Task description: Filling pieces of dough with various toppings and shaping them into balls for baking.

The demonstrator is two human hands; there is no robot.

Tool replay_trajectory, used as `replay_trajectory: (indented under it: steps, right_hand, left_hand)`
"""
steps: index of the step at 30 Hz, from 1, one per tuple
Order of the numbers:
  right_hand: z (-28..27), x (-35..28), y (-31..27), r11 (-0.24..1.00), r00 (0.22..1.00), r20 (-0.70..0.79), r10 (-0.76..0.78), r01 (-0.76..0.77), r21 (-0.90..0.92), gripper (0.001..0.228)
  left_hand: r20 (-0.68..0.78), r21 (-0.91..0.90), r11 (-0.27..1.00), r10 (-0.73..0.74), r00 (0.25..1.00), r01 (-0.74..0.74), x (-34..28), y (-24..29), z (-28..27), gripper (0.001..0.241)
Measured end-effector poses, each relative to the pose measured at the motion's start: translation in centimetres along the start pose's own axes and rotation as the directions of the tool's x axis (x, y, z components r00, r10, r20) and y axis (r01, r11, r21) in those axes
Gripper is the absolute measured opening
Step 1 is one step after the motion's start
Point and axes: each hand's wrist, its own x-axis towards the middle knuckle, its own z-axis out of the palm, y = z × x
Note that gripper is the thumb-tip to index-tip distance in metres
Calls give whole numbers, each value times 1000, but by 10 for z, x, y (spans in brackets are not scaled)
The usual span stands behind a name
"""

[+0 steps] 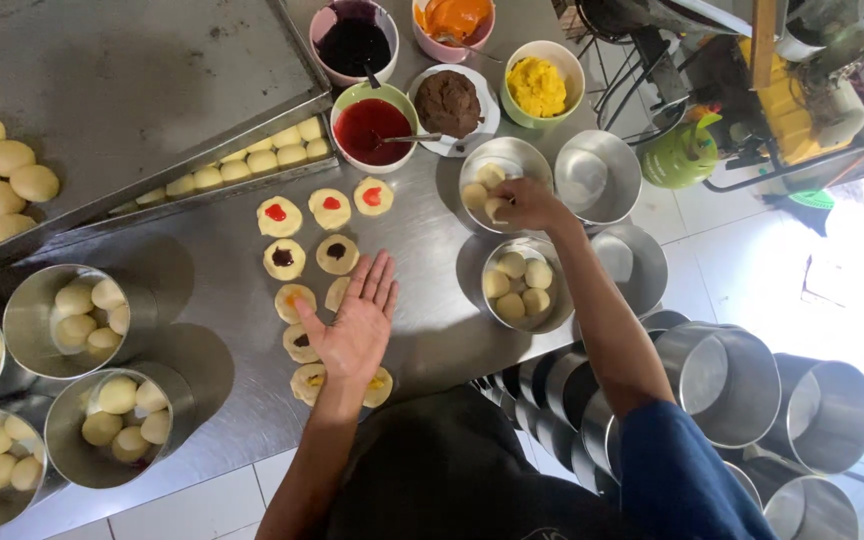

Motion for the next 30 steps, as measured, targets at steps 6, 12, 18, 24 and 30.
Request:
replay_trajectory:
  steps: [6, 12, 18, 24, 30]
  right_hand:
    - [39, 44, 51, 914, 980, 130, 154, -91, -396, 46]
    - [74, 64, 94, 846, 991, -106, 75, -120, -519, 50]
    - [94, 64, 115, 767, 917, -324, -234, -31, -641, 41]
    - [35, 32, 9, 752, 951, -299, 84, -257, -607, 31]
    - [14, 13, -35, 744, 973, -210, -94, -71, -665, 25]
  left_hand:
    - [-19, 39, 999, 4, 1000, -3, -3, -3, -1, 120]
    - [-42, 74, 997, -22, 999, 25, -6, -5, -2, 121]
    - [-52, 65, 997, -46, 998, 50, -5, -8, -4, 119]
    - [-57, 106, 993, -44, 997, 50, -7, -4, 1, 120]
    - [-74, 90, 993, -64, 995, 71, -7, -4, -6, 118]
